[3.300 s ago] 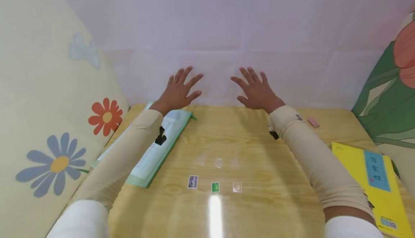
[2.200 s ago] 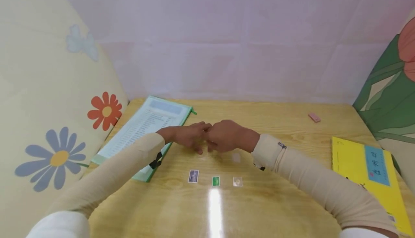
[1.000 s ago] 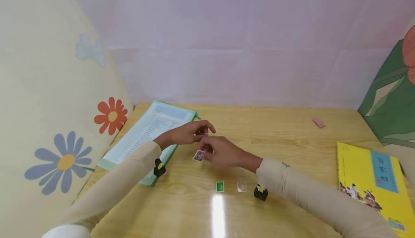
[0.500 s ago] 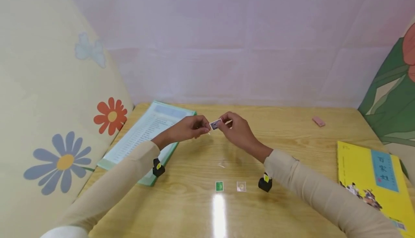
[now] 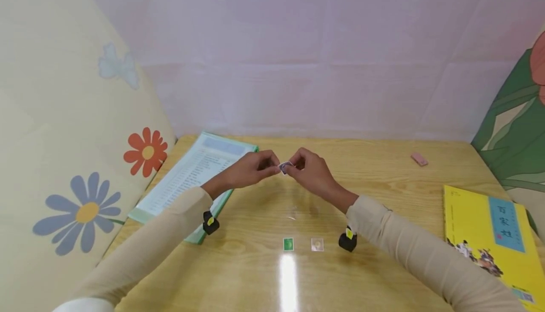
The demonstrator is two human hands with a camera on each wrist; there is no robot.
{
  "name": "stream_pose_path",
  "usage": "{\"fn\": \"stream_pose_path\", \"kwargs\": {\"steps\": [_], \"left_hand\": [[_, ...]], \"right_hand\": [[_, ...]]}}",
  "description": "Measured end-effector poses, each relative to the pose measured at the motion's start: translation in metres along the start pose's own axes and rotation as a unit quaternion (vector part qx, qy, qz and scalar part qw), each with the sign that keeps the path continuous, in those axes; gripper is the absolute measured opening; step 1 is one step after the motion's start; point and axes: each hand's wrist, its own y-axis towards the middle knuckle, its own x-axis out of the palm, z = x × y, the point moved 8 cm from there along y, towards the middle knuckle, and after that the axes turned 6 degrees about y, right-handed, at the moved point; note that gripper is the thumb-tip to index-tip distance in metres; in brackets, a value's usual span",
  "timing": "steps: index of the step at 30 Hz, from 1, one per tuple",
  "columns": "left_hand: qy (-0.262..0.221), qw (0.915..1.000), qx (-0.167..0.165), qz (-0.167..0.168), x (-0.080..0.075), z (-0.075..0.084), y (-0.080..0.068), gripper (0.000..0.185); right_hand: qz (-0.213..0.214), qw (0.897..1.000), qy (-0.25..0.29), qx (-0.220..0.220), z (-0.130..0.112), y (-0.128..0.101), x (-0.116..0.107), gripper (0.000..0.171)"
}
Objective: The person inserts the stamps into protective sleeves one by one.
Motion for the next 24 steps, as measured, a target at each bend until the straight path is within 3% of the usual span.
{"fn": "stream_pose_path", "kwargs": {"steps": [6,13,17,24], "left_hand": [[-0.056,0.9971,-0.009,0.051,-0.007,-0.001,-0.001,0.021],[-0.16,0.9845,-0.005,0.072,-0.007,0.001,-0.002,0.027],[-0.147,0.9848,0.006,0.092,-0.01,0.003,-0.001,0.022],[-0.124,0.9856,-0.019,0.114,-0.014,0.0,-0.003,0.02]], "right_hand": [[0.002,0.999,0.045,0.003,0.002,0.0,0.003,0.022],[-0.005,0.997,0.076,0.007,0.003,0.001,0.007,0.022],[0.008,0.997,0.072,-0.01,0.003,0.0,0.004,0.019],[0.073,0.988,0.104,-0.092,-0.011,0.001,-0.015,0.022]]}}
